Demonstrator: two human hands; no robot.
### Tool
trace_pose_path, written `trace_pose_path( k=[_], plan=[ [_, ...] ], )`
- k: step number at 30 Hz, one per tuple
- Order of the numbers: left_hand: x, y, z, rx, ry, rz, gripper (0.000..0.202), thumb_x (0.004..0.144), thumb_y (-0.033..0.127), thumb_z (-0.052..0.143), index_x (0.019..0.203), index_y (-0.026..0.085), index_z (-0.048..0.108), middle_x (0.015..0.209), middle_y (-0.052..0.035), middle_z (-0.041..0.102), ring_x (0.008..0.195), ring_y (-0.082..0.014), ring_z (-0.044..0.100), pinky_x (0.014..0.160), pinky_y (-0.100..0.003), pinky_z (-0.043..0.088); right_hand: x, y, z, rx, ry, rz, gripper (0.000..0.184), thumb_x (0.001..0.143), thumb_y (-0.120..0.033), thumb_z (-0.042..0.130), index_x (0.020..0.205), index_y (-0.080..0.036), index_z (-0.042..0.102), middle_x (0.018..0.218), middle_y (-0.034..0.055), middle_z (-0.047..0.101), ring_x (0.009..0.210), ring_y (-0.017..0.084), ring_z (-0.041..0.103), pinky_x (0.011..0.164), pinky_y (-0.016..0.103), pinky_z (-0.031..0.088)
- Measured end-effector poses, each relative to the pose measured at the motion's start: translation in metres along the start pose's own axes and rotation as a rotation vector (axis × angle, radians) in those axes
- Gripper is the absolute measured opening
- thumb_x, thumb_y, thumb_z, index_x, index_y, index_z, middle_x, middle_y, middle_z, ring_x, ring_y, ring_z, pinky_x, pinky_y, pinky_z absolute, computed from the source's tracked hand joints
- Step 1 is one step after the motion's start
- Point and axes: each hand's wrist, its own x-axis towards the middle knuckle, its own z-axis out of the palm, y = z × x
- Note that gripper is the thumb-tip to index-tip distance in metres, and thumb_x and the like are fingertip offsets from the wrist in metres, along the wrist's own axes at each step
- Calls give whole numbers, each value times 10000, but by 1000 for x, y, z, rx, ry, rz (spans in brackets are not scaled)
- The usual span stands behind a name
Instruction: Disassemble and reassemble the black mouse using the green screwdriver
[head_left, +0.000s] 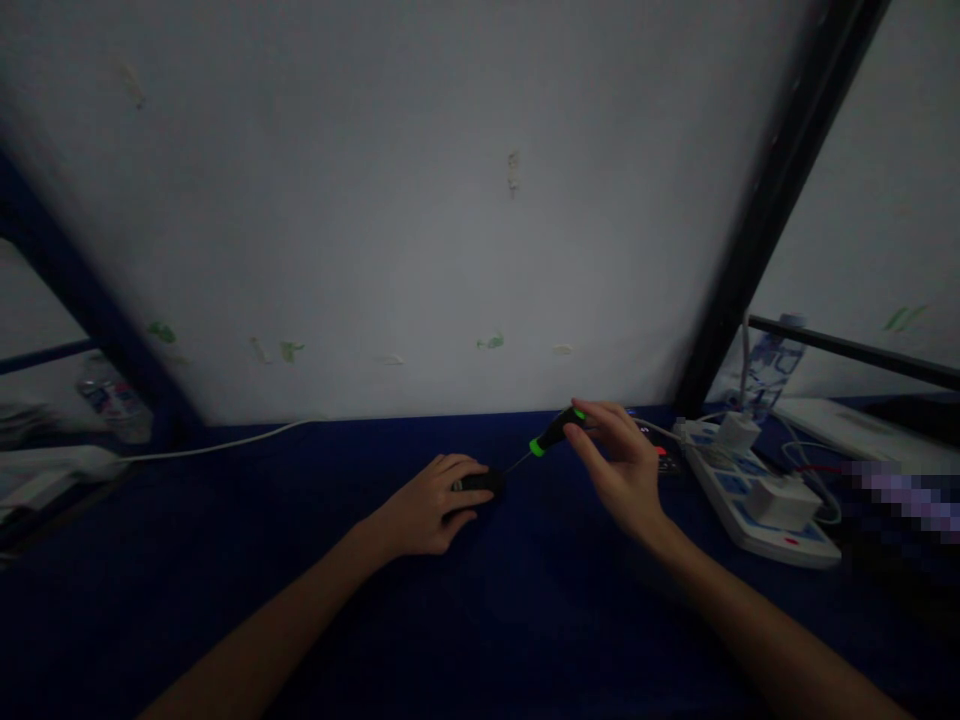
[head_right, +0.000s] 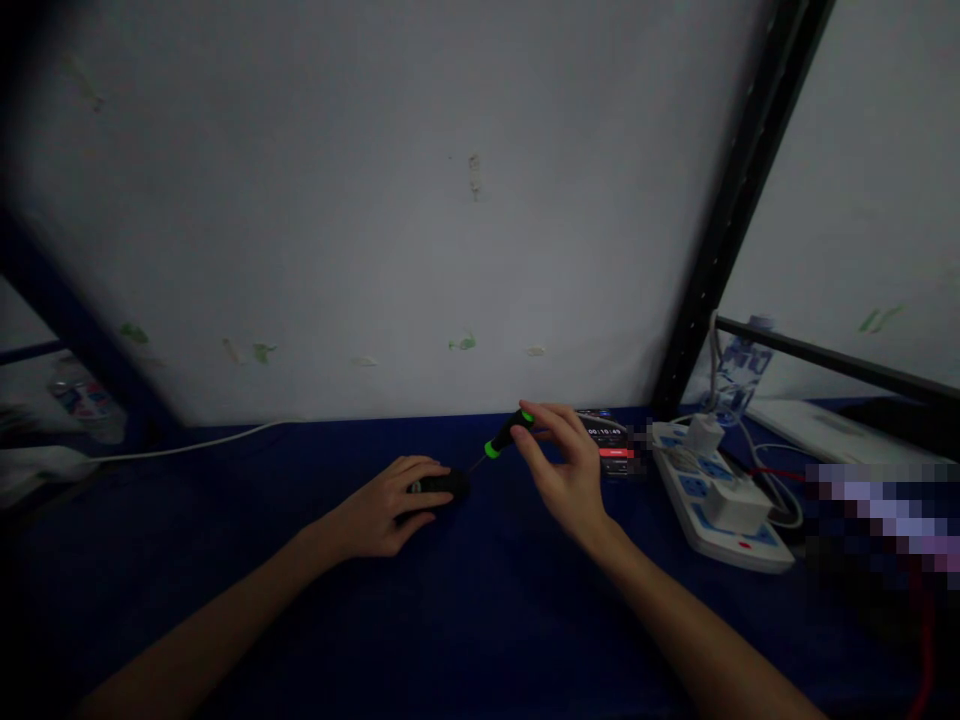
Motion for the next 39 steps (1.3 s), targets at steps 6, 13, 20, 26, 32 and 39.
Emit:
trace_pose_path(
  k=[6,13,20,26,32,39],
  plan=[
    [0,-1,2,18,8,6,388,977,160,642,1350,264,675,1446,-149,601,1336,-318,549,1089,-581,505,-2,3,1,62,-34,49,292,970,-344,728,1257,-292,713,1241,77,741,1054,241,736,915,428,636],
    [0,0,3,16,0,1,390,970,156,653,1349,248,678,1448,-152,596,1348,-319,538,1111,-575,489,-4,-2,0,180,-100,46,270,1017,-335,654,1284,-294,661,1297,95,722,1095,253,741,961,471,631],
    [0,0,3,21,-10,-9,406,963,154,659,1357,252,674,1454,-144,597,1345,-316,539,1111,-561,488,-3,-3,0,18,-4,-50,234,958,-301,738,1190,-313,765,1157,70,699,1043,240,707,891,419,636],
    [1,0,2,22,-16,-5,411,956,146,659,1353,253,676,1458,-144,592,1350,-318,533,1114,-559,485,-3,0,-2,74,-52,5,281,1017,-317,651,1290,-311,716,1255,80,729,1141,263,712,1003,480,594],
    [1,1,1,28,-14,-7,400,964,157,655,1350,258,677,1447,-140,603,1336,-318,546,1104,-555,490,-2,0,0,-19,-7,-63,335,935,-279,773,1264,-332,745,1166,59,714,1034,236,711,940,437,598],
    [1,0,2,32,-8,2,417,957,146,658,1360,254,673,1441,-140,609,1331,-321,547,1101,-553,494,-2,1,0,29,-40,-41,302,972,-282,721,1271,-319,722,1223,70,717,1049,241,711,916,422,601]
  ],
)
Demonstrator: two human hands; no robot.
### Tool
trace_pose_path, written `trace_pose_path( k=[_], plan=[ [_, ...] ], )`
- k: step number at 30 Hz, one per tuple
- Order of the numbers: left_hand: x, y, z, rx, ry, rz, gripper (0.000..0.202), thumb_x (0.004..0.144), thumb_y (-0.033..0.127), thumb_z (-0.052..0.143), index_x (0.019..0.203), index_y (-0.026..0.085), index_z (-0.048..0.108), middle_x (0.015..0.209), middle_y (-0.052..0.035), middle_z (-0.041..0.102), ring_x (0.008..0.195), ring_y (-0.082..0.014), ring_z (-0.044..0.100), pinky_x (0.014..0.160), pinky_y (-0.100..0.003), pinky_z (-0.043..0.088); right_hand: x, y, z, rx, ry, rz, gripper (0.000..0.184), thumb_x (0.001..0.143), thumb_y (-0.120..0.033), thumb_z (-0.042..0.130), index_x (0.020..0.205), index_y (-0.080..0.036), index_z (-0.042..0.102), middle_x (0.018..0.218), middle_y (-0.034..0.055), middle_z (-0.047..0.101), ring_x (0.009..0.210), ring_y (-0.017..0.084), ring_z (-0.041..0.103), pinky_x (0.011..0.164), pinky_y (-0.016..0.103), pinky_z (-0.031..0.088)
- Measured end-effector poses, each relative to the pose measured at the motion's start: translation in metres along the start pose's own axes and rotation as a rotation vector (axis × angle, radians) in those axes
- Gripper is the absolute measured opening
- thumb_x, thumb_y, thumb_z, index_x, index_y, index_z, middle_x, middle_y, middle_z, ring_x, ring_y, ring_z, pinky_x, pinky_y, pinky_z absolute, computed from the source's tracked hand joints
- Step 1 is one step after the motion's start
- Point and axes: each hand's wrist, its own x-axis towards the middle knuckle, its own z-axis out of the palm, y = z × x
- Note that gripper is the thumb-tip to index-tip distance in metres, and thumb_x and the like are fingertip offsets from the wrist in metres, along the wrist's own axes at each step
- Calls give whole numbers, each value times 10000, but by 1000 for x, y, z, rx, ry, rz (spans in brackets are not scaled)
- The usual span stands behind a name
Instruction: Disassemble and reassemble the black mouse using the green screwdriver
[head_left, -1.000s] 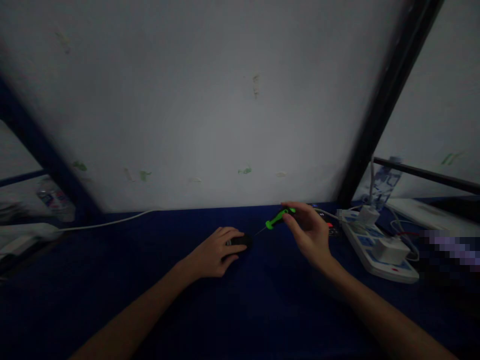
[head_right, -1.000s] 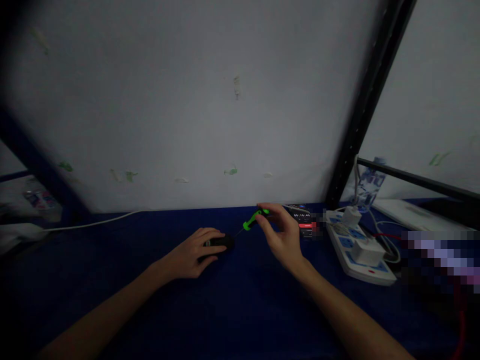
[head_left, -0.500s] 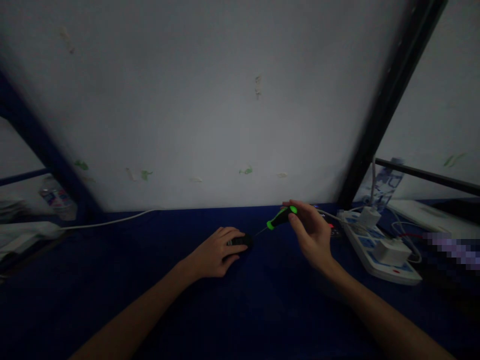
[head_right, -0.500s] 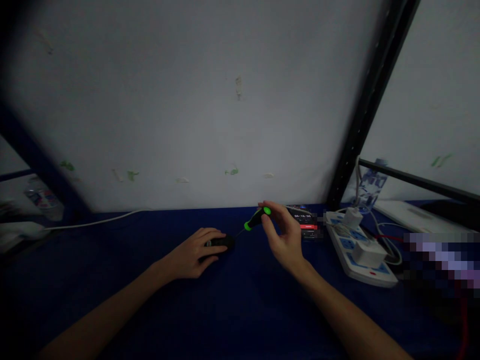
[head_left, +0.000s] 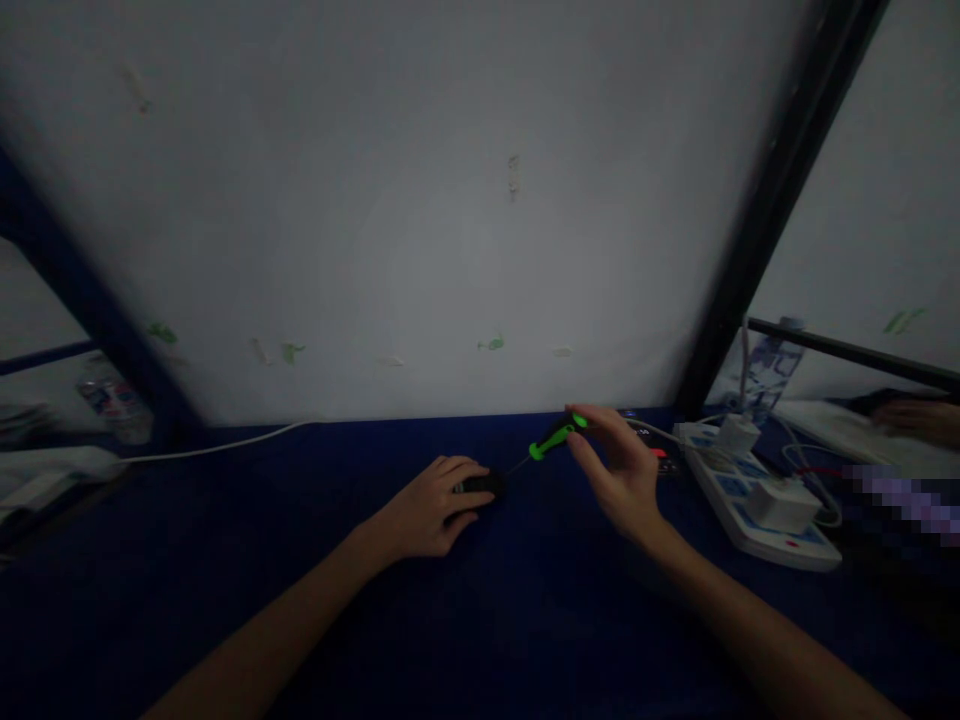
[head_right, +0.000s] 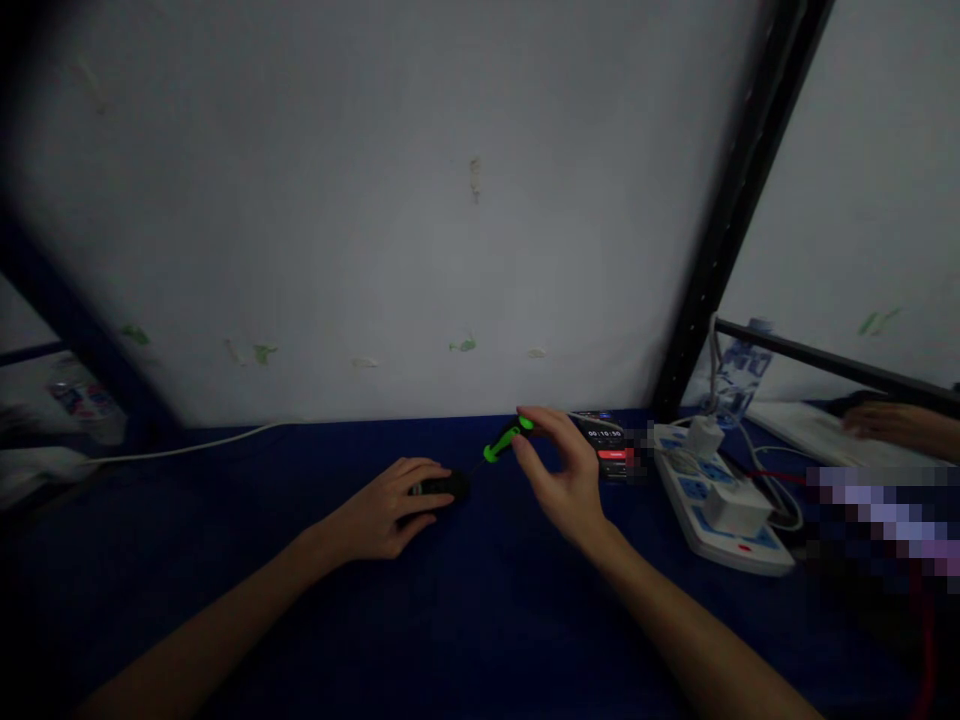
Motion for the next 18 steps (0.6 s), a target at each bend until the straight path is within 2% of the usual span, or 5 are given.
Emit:
trace_pose_path(
  k=[4,9,11,16,18],
  plan=[
    [0,0,0,4,-6,-4,397,965,158,661,1350,251,678,1446,-139,604,1331,-321,548,1106,-550,491,1,-1,-2,-50,30,-43,268,937,-267,766,1200,-319,760,1142,60,721,986,236,709,866,409,599],
    [1,1,-2,3,-20,-7,405,964,156,658,1356,260,673,1449,-136,598,1338,-325,542,1105,-563,490,-1,1,-2,26,3,25,330,985,-275,696,1314,-300,681,1242,79,748,1054,253,730,924,448,605],
    [1,1,-2,2,-17,-5,399,967,157,654,1352,259,674,1443,-138,602,1335,-325,545,1098,-562,495,0,0,-2,-3,6,-2,290,989,-280,687,1278,-294,702,1250,86,725,1073,254,714,916,443,604],
    [0,-1,-1,10,-16,0,414,968,159,657,1369,261,662,1448,-137,602,1337,-327,544,1098,-563,494,4,-6,-4,-106,54,-74,216,948,-266,749,1161,-298,765,1094,60,707,924,221,697,827,404,587],
    [0,-1,-1,6,-19,-1,421,968,160,660,1375,267,659,1454,-133,600,1345,-325,540,1101,-560,492,4,-5,-4,-81,47,-53,239,957,-264,739,1193,-301,755,1102,58,733,934,227,712,843,411,590]
  ],
)
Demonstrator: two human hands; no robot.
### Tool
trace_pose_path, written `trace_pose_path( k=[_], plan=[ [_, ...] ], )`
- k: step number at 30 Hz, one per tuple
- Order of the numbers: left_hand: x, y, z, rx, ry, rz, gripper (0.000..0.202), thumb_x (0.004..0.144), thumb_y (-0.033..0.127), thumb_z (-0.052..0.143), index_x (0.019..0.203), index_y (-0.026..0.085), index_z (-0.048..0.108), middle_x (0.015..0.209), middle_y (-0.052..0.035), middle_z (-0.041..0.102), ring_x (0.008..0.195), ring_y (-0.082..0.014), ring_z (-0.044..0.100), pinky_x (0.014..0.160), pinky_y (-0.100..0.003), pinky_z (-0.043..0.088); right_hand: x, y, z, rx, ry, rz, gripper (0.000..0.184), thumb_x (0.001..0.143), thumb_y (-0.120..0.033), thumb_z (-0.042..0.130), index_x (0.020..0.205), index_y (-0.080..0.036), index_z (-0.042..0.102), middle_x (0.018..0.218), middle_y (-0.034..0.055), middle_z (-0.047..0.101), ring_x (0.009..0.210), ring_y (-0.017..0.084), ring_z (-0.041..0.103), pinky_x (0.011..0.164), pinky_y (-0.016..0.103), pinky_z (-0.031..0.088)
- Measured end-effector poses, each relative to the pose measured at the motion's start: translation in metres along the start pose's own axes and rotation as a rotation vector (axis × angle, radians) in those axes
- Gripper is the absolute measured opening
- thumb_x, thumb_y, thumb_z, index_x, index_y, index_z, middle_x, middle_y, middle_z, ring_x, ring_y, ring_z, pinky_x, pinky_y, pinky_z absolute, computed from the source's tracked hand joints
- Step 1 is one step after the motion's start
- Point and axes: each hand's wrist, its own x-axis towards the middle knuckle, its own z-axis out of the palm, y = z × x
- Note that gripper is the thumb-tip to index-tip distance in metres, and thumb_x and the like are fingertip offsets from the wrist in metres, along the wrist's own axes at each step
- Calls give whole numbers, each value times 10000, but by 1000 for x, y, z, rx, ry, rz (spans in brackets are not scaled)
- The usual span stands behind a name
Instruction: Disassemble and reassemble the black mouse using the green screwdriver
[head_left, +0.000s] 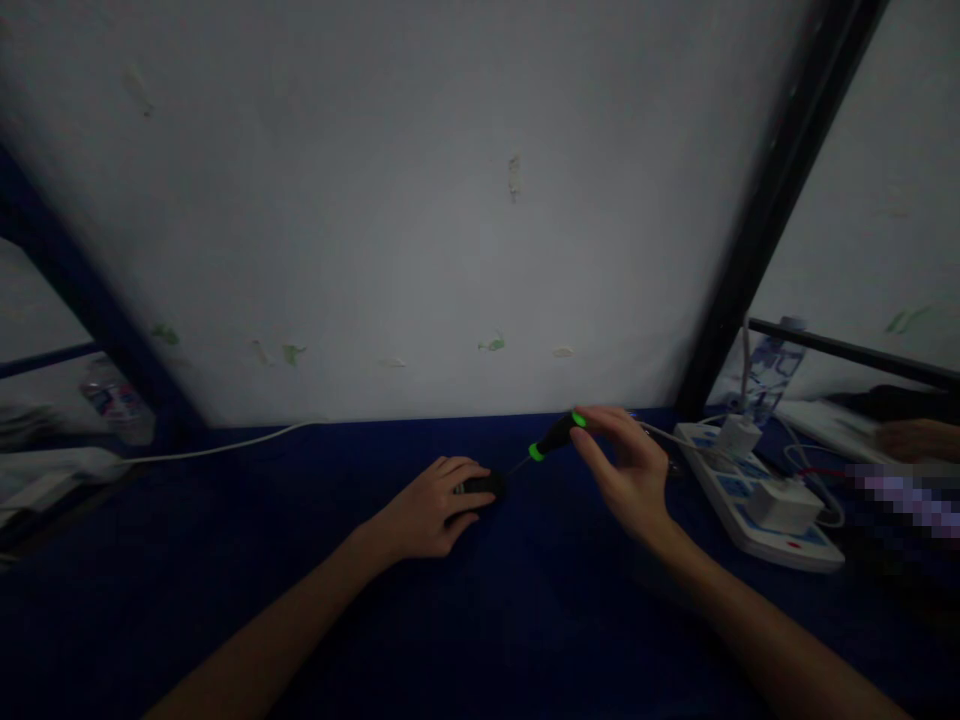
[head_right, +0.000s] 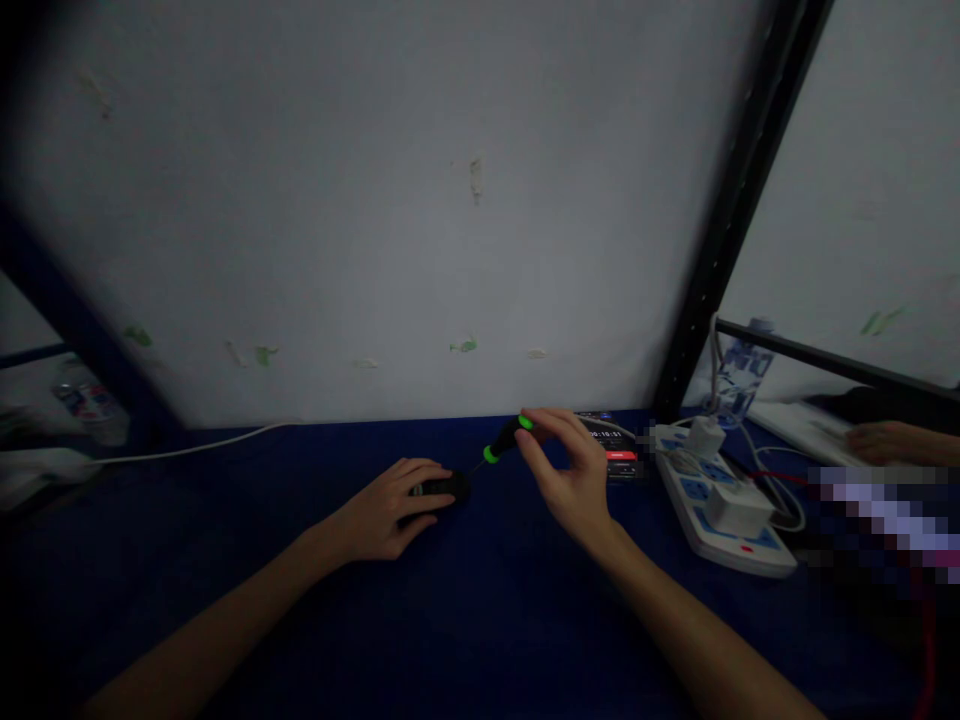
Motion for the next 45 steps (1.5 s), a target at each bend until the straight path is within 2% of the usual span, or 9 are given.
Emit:
trace_pose_path(
  k=[5,11,17,22,28,33,38,43,45],
  plan=[
    [0,0,1,5,-2,-6,394,973,169,655,1354,265,669,1452,-133,603,1341,-330,544,1092,-576,494,-3,5,1,59,-30,44,273,994,-283,684,1264,-298,723,1204,75,750,1030,252,730,892,439,607],
    [1,0,0,4,1,2,397,975,168,645,1361,258,665,1449,-143,602,1333,-326,549,1089,-570,499,0,1,0,15,35,-28,173,948,-261,751,1116,-295,773,1053,53,740,947,233,714,829,402,603],
    [0,0,0,9,2,-2,386,986,183,634,1362,266,665,1436,-140,608,1340,-331,544,1090,-588,498,-2,3,0,46,-21,45,236,1009,-286,665,1232,-289,739,1193,75,754,1044,248,730,899,430,605],
    [0,0,0,5,3,-12,374,979,181,642,1343,262,676,1438,-135,611,1338,-324,548,1093,-570,503,0,1,0,40,5,14,189,944,-267,759,1131,-287,770,1072,48,753,934,222,731,832,383,612],
    [1,1,-2,11,4,-6,385,984,177,632,1356,267,668,1441,-137,609,1329,-324,554,1085,-570,510,0,0,-1,46,-63,37,257,1015,-284,651,1259,-301,730,1230,69,750,1094,252,727,904,422,610],
    [0,1,-1,11,14,-8,381,977,179,649,1346,269,677,1444,-132,611,1332,-322,554,1096,-569,503,2,-2,-2,-1,-30,3,200,962,-300,737,1158,-292,769,1120,65,754,985,243,733,853,419,621],
    [1,2,-1,5,-1,-20,408,961,163,667,1354,271,675,1440,-128,613,1340,-316,548,1106,-553,495,-1,1,-1,61,-84,72,277,1024,-300,636,1291,-291,709,1247,80,757,1073,259,747,924,453,627],
    [1,1,0,9,7,-8,399,971,169,656,1358,265,672,1444,-136,608,1332,-321,551,1095,-561,500,-1,-1,-1,-4,-34,4,223,961,-294,736,1183,-288,760,1161,70,755,1028,257,739,902,439,624],
    [0,0,1,9,6,-3,396,971,170,656,1356,261,672,1449,-137,604,1336,-322,546,1096,-564,497,-1,-1,-1,19,-47,28,220,981,-289,707,1196,-286,752,1174,70,767,1029,255,748,895,433,630]
  ],
)
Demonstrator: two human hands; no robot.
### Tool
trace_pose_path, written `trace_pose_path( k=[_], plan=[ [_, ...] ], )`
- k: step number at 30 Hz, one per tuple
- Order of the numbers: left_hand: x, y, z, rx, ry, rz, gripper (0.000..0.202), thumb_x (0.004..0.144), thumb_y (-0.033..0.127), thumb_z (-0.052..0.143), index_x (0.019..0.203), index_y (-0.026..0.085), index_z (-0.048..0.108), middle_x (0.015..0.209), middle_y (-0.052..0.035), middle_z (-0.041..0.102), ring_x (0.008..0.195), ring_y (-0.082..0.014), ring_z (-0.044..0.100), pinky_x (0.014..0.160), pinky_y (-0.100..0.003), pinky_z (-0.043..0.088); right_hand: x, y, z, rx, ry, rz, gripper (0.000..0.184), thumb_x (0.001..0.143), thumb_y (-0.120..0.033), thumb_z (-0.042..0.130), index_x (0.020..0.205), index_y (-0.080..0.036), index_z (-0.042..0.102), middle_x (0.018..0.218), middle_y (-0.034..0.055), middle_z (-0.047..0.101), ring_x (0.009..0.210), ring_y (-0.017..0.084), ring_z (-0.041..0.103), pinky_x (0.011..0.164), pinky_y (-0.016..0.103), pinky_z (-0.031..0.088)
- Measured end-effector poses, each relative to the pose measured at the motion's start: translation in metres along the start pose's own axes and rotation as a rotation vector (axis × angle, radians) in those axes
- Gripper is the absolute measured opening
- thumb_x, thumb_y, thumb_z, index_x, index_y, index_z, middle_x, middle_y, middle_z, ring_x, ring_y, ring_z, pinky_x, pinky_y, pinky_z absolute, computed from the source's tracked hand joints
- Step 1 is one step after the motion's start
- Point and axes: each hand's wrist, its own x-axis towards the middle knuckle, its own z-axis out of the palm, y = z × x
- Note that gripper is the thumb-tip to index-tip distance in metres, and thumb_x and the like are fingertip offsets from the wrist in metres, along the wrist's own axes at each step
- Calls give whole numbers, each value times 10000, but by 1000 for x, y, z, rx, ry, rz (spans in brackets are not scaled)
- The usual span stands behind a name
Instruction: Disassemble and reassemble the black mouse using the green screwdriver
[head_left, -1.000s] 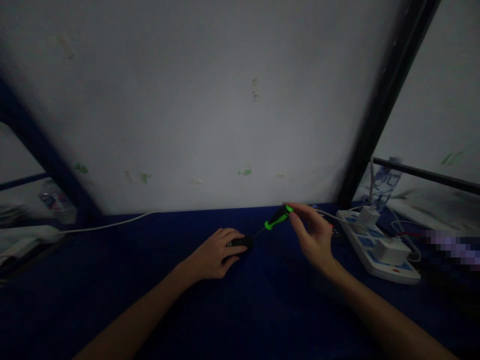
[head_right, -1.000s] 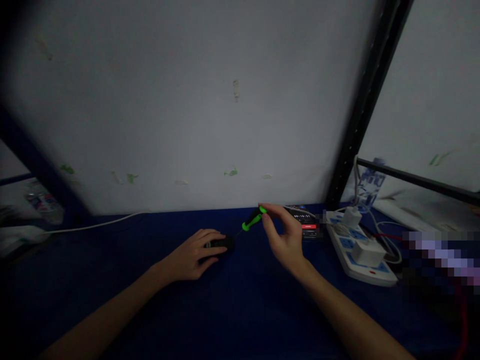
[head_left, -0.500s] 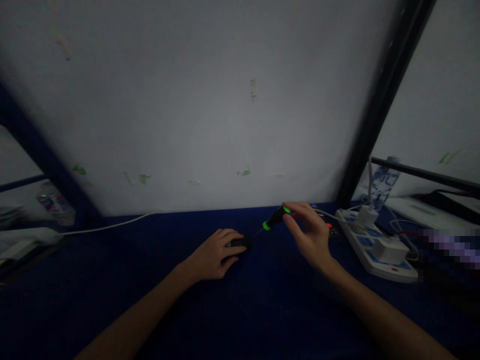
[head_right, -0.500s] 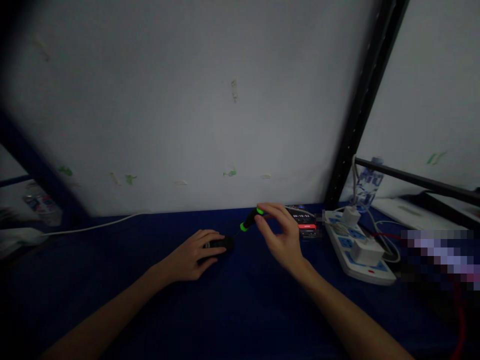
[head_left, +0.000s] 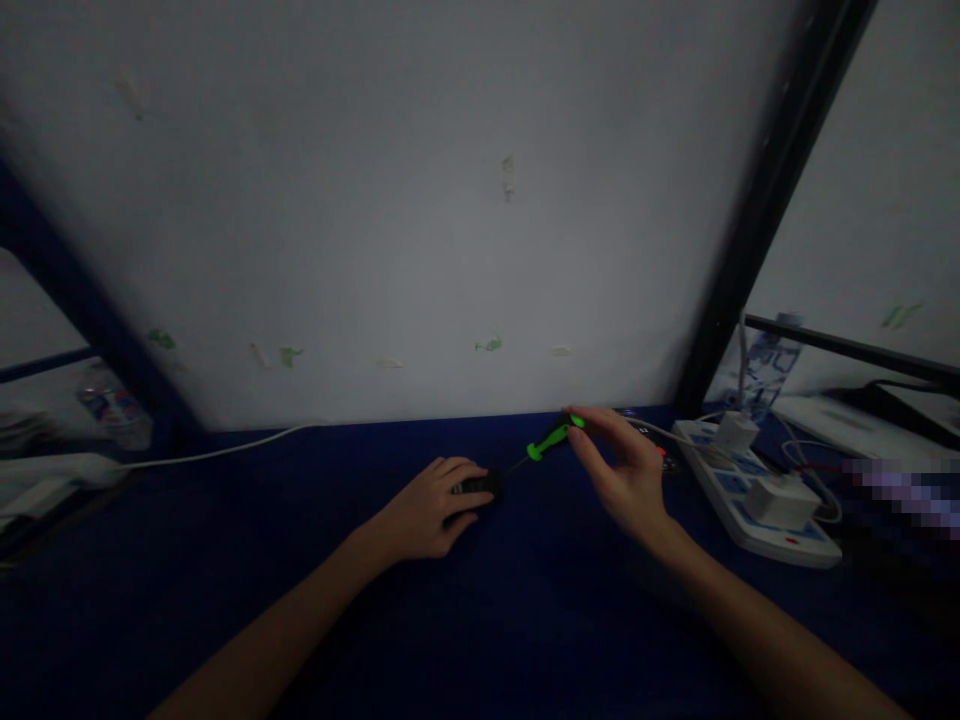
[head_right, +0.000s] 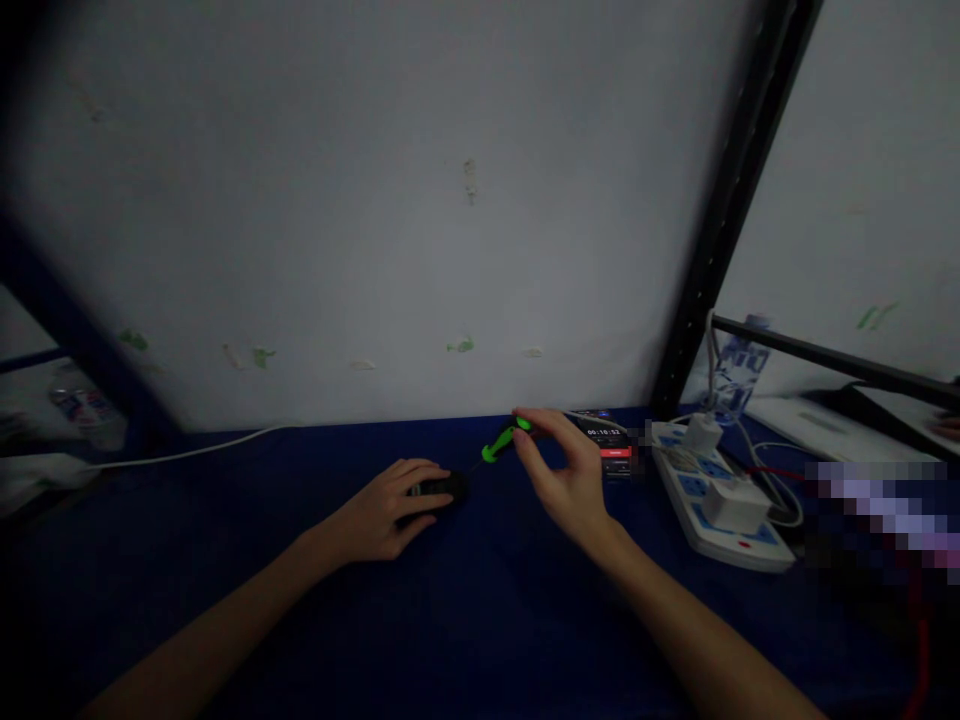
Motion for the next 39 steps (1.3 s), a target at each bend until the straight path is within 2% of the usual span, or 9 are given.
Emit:
trace_pose_path(
  k=[4,8,12,15,20,24,29,34,39],
  plan=[
    [0,-1,0,-2,-4,-7,396,973,172,648,1356,271,672,1442,-132,606,1330,-323,549,1092,-569,499,0,-2,1,-7,-7,2,259,1026,-291,630,1267,-291,724,1245,82,753,1124,265,730,913,440,631],
    [0,0,-1,-3,-5,-6,395,975,174,641,1357,269,670,1443,-133,605,1327,-325,550,1093,-569,499,0,-3,2,-100,37,-59,240,983,-293,702,1217,-303,755,1179,80,727,1023,245,721,836,413,637],
    [0,0,-1,-10,2,-3,394,969,174,648,1352,268,672,1441,-130,609,1326,-322,552,1096,-564,498,-2,0,4,-15,22,23,322,1021,-297,645,1340,-302,683,1253,86,746,1068,257,736,909,456,629],
    [0,0,0,-6,7,-5,391,971,174,644,1350,265,672,1442,-134,609,1332,-327,548,1086,-567,502,-2,1,4,-6,3,25,307,1026,-298,638,1329,-299,685,1294,88,726,1122,260,718,916,447,627],
    [0,0,0,-7,-1,-11,384,975,177,641,1348,263,673,1452,-137,605,1331,-329,550,1079,-569,501,-4,1,5,-48,28,-8,295,973,-292,719,1267,-308,721,1193,75,715,956,225,713,807,399,636],
    [0,0,1,-32,7,-18,397,963,167,657,1345,274,679,1445,-125,611,1326,-319,555,1093,-559,499,-6,4,6,39,-2,83,355,1025,-311,638,1380,-300,645,1312,102,720,1070,258,732,918,471,637],
    [0,0,1,-46,10,-39,400,950,163,678,1332,281,691,1450,-113,608,1329,-317,556,1108,-555,491,-6,5,8,-3,61,33,318,955,-317,740,1270,-293,712,1214,90,705,1010,241,721,848,424,662],
    [-1,0,2,-69,9,-37,412,959,173,675,1357,284,679,1450,-114,609,1331,-313,555,1113,-551,488,-8,4,8,51,43,80,349,1005,-311,665,1353,-286,662,1293,110,723,1117,266,727,966,478,631],
    [-2,-1,4,-80,27,-28,392,973,185,660,1355,271,677,1447,-121,607,1329,-313,551,1114,-563,485,-6,4,8,3,65,34,340,940,-308,759,1277,-299,716,1198,84,712,994,235,719,836,407,658]
  ],
)
